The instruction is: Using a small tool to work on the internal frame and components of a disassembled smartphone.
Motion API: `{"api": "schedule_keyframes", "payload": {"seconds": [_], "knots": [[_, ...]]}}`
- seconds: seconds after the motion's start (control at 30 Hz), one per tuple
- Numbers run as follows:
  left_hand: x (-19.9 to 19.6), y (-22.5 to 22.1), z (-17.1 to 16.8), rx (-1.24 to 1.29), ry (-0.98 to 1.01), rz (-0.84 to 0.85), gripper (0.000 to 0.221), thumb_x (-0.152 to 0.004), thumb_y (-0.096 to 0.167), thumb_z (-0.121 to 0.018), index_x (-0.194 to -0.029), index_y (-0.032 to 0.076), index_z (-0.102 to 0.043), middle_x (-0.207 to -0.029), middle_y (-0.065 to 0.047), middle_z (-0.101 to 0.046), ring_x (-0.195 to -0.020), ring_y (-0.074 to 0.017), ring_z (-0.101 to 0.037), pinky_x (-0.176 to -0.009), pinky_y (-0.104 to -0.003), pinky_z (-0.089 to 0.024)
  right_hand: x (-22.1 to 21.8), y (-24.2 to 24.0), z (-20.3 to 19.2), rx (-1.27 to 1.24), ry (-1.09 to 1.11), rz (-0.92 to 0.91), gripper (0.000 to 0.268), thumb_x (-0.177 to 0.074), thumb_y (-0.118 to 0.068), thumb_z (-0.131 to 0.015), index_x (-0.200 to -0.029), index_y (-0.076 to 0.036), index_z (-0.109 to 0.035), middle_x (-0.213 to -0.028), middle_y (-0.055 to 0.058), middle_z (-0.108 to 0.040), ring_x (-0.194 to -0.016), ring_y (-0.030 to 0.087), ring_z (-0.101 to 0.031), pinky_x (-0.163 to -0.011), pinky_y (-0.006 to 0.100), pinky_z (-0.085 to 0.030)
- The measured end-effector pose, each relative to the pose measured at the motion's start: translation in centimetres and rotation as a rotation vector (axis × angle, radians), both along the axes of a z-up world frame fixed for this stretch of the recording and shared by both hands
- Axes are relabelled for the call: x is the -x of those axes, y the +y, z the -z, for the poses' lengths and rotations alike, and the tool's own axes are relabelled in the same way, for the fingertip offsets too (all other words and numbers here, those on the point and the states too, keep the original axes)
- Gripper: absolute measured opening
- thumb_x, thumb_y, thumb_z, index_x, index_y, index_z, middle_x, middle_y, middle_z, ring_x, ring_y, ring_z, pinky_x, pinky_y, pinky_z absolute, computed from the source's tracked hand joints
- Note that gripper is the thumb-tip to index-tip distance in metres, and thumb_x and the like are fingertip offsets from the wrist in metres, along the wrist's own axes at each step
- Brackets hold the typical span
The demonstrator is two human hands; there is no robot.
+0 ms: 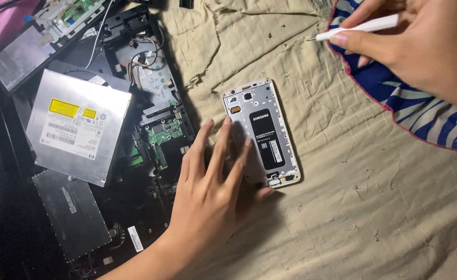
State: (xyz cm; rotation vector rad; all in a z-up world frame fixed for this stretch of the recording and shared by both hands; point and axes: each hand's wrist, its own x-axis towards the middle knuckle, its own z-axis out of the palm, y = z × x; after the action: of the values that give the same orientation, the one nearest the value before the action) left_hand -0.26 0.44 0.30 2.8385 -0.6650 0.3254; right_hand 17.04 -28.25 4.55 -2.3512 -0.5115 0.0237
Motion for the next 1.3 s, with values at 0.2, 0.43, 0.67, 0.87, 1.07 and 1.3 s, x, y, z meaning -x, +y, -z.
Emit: {"api": "schedule_keyframes", "payload": {"seconds": [0.2,0.43,0.67,0.87,1.07,1.3], "knots": [[-0.3,-0.1,-0.8,0.125,0.068,0.009,0.077,-0.094,0.063,-0.069,-0.145,0.006,-0.057,-0.161,-0.025,-0.035,-0.149,-0.0484,-0.034,-0.112,-0.064,-0.045,-1.7,2.3,3.1,-0.258,0.025,-0.059,0.008,-0.112,0.011,-0.075,-0.116,0.011,-0.068,-0.085,0.015,-0.065,-0.070,0.014,-0.060,-0.069,0.023,-0.049],[-0.7,-0.2,-0.8,0.056,0.046,-0.009,0.076,-0.096,0.066,-0.065,-0.145,0.008,-0.054,-0.157,-0.025,-0.040,-0.145,-0.0472,-0.043,-0.104,-0.061,-0.054,-1.8,2.3,5.7,-0.458,0.032,0.035,0.008,-0.120,0.007,-0.062,-0.122,0.014,-0.061,-0.091,0.021,-0.060,-0.064,0.020,-0.060,-0.057,0.026,-0.050],[-0.6,-0.4,-0.9,0.042,0.039,-0.031,0.080,-0.095,0.068,-0.069,-0.147,0.010,-0.051,-0.155,-0.026,-0.046,-0.144,-0.0464,-0.046,-0.102,-0.054,-0.056,-1.3,3.1,4.8,-0.373,0.048,0.008,0.018,-0.110,0.008,-0.071,-0.126,0.016,-0.067,-0.116,0.022,-0.069,-0.084,0.018,-0.062,-0.069,0.022,-0.054],[-0.7,-0.6,-1.3,0.045,0.054,-0.040,0.073,-0.100,0.064,-0.062,-0.145,0.008,-0.053,-0.152,-0.026,-0.049,-0.141,-0.0461,-0.050,-0.102,-0.052,-0.057,-1.3,3.8,4.4,-0.314,-0.070,-0.096,0.017,-0.110,0.021,-0.074,-0.125,0.022,-0.068,-0.118,0.030,-0.068,-0.106,0.029,-0.066,-0.092,0.028,-0.053],[-1.1,-0.8,-1.7,0.075,0.020,-0.050,0.063,-0.102,0.059,-0.056,-0.137,0.006,-0.061,-0.145,-0.027,-0.056,-0.135,-0.0467,-0.055,-0.096,-0.049,-0.058,-1.5,3.6,4.8,-0.247,-0.125,-0.124,0.015,-0.109,0.021,-0.078,-0.122,0.021,-0.072,-0.115,0.030,-0.070,-0.105,0.030,-0.065,-0.089,0.030,-0.049],[-1.1,-0.7,-1.5,0.059,0.046,-0.049,0.070,-0.100,0.063,-0.061,-0.141,0.006,-0.058,-0.148,-0.027,-0.053,-0.139,-0.0459,-0.051,-0.098,-0.051,-0.058,-1.6,3.8,4.7,-0.258,-0.114,-0.126,0.017,-0.108,0.021,-0.078,-0.123,0.021,-0.071,-0.116,0.030,-0.070,-0.106,0.030,-0.067,-0.088,0.030,-0.051]]}}
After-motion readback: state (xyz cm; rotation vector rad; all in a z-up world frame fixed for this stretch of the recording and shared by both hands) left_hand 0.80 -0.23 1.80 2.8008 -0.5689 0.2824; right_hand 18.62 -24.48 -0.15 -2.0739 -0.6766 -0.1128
